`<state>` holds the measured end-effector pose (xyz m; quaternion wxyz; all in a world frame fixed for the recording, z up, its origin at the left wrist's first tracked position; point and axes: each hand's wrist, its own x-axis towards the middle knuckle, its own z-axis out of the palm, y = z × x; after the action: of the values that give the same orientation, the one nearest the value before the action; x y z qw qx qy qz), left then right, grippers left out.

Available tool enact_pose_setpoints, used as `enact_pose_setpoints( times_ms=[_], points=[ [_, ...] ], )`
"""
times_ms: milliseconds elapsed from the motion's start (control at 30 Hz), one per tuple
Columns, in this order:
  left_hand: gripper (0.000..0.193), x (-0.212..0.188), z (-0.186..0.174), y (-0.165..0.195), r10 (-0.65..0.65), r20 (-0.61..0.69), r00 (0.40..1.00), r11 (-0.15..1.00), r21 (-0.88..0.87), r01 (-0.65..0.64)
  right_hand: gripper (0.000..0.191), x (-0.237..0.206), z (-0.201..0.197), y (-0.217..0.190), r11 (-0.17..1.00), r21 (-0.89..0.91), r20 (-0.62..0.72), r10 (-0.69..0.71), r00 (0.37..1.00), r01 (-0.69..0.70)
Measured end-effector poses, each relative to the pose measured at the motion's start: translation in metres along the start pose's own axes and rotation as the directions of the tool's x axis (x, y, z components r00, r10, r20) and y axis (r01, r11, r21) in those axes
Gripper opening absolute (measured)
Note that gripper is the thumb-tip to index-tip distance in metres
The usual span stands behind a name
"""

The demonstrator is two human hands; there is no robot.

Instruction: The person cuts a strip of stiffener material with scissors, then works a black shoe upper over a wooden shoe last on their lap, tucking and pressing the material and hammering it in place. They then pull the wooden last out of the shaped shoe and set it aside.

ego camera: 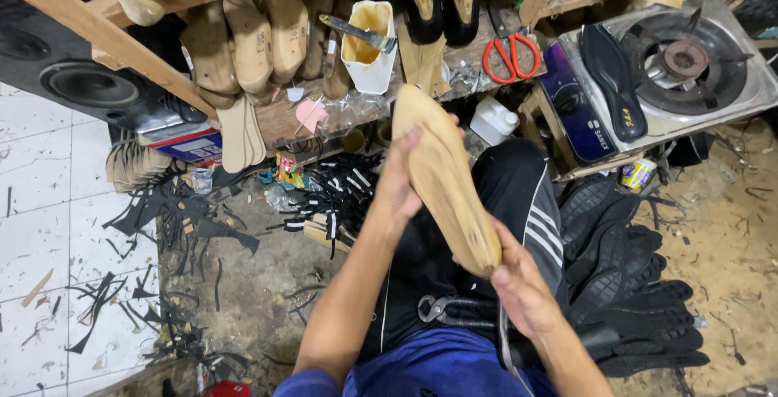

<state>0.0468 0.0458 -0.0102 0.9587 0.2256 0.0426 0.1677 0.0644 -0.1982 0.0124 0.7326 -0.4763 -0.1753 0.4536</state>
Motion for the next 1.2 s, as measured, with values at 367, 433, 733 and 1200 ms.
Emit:
enact_pose_setpoints(
  times_ms=[367, 433, 733, 1200],
  points=[
    [0.067, -0.044, 0.069, 0.016, 0.108, 0.131, 0.986, 0.933, 0.329, -0.146, 0.11, -0.017, -0.027, 0.055, 0.998, -0.014, 0.012, -0.067, 0.998, 0.067],
    [0.055, -0.045, 0.065, 0.021, 0.291, 0.133, 0.947, 0.683, 0.664, -0.303, 0.108, -0.014, -0.023, 0.047, 0.997, -0.067, -0.004, -0.05, 0.999, 0.05],
    [0.025, -0.06, 0.028, 0.02, 0.431, -0.131, 0.893, 0.649, 0.733, -0.205, 0.027, 0.106, -0.065, -0.031, 0.735, -0.676, 0.117, 0.182, 0.976, -0.055],
    [0.025, -0.083, -0.013, 0.012, 0.306, -0.485, 0.819, 0.899, 0.43, -0.08, 0.064, 0.379, -0.171, -0.037, -0.166, -0.985, 0.047, -0.523, 0.851, -0.048]
  ],
)
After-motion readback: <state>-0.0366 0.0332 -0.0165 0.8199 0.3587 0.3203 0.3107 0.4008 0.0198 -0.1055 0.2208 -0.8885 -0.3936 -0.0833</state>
